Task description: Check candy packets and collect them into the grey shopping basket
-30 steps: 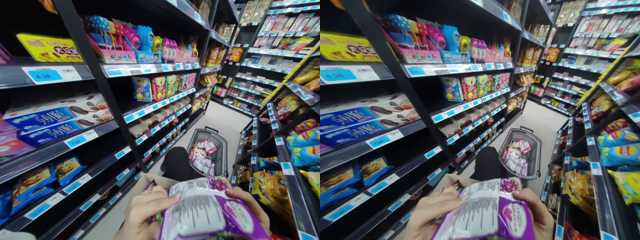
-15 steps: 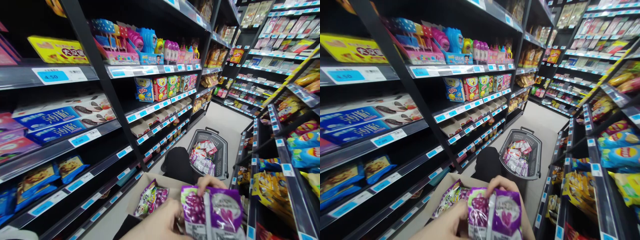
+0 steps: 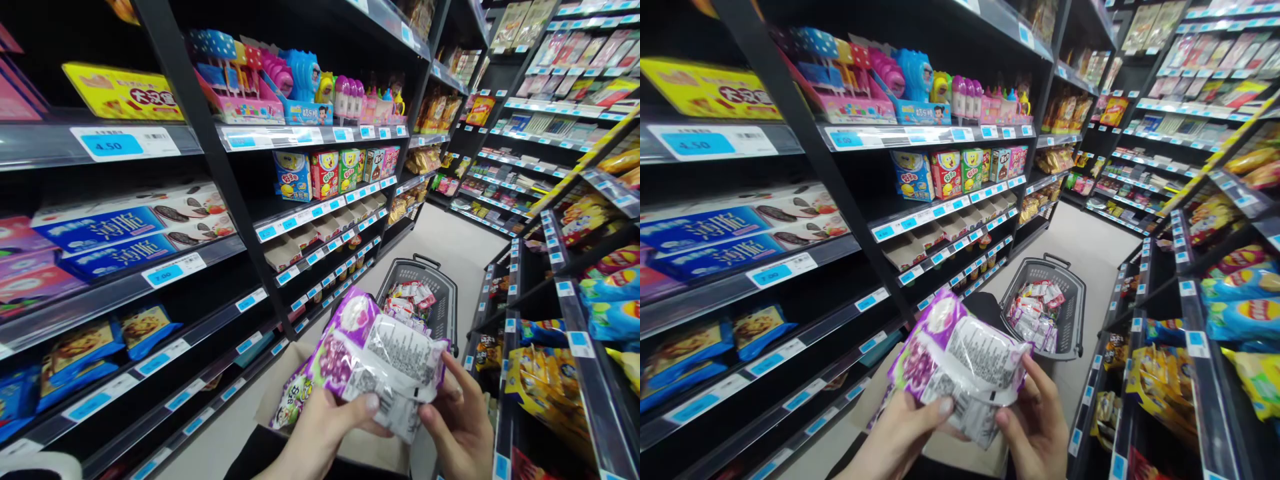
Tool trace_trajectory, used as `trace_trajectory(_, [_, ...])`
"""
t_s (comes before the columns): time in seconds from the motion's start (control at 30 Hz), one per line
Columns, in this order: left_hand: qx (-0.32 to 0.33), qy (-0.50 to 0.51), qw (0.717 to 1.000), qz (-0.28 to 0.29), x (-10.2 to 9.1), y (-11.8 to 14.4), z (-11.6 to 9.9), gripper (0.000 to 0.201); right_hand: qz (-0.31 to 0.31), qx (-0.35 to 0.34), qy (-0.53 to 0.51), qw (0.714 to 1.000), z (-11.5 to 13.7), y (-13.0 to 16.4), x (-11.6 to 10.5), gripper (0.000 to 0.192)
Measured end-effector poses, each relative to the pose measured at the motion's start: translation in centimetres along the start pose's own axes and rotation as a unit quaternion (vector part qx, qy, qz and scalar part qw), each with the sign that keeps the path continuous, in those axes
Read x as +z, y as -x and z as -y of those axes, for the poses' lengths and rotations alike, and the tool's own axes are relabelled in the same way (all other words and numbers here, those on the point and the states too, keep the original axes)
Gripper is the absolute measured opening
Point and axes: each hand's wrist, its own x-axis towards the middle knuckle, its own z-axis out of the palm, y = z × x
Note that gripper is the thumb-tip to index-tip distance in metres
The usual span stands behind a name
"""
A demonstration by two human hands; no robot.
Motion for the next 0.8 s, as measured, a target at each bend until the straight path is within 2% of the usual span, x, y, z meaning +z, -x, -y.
trace_trajectory(0.1, [0.058,0.008,0.998,0.015,-0.9,0.5,-0.5,0.071,-0.043,-0.093,0.104,0.989,0.2,-0.6,-1.1,0.028])
trace_trajectory(0.2, [0.098,-0.016,0.995,-0.022,-2.2,0.5,-1.5,0.084,-0.022,-0.208,0.139,0.968,0.8,-1.4,-1.5,0.016])
trace_trajectory(0.27, [0.11,-0.076,0.99,-0.033,-3.0,0.2,-2.0,0.078,-0.002,-0.246,0.141,0.959,1.2,-1.8,-1.2,0.016])
trace_trajectory(0.33, [0.122,-0.178,0.976,-0.023,-3.7,-0.2,-2.5,0.052,0.013,-0.256,0.135,0.957,1.4,-2.0,-0.9,0.015])
trace_trajectory(0.4, [0.143,-0.287,0.947,-0.015,-4.0,-0.6,-2.7,0.024,0.03,-0.262,0.128,0.956,1.3,-2.0,-0.6,0.014])
trace_trajectory(0.47, [0.184,-0.354,0.916,-0.026,-4.0,-0.7,-2.9,0.009,0.044,-0.269,0.137,0.952,1.1,-1.8,-0.6,0.013])
trace_trajectory(0.57, [0.244,-0.38,0.891,-0.046,-3.6,-0.5,-2.9,0.007,0.044,-0.266,0.169,0.948,1.0,-1.2,-0.8,0.011])
trace_trajectory(0.67, [0.265,-0.388,0.88,-0.06,-2.9,-0.1,-2.9,0.011,0.006,-0.236,0.187,0.954,1.1,-0.8,-0.8,0.011])
trace_trajectory(0.73, [0.255,-0.38,0.886,-0.077,-2.4,0.0,-3.0,0.013,-0.017,-0.21,0.192,0.958,1.3,-0.7,-0.7,0.012])
trace_trajectory(0.8, [0.219,-0.355,0.903,-0.102,-2.0,0.0,-2.9,0.015,-0.025,-0.18,0.197,0.963,1.4,-0.6,-0.7,0.016])
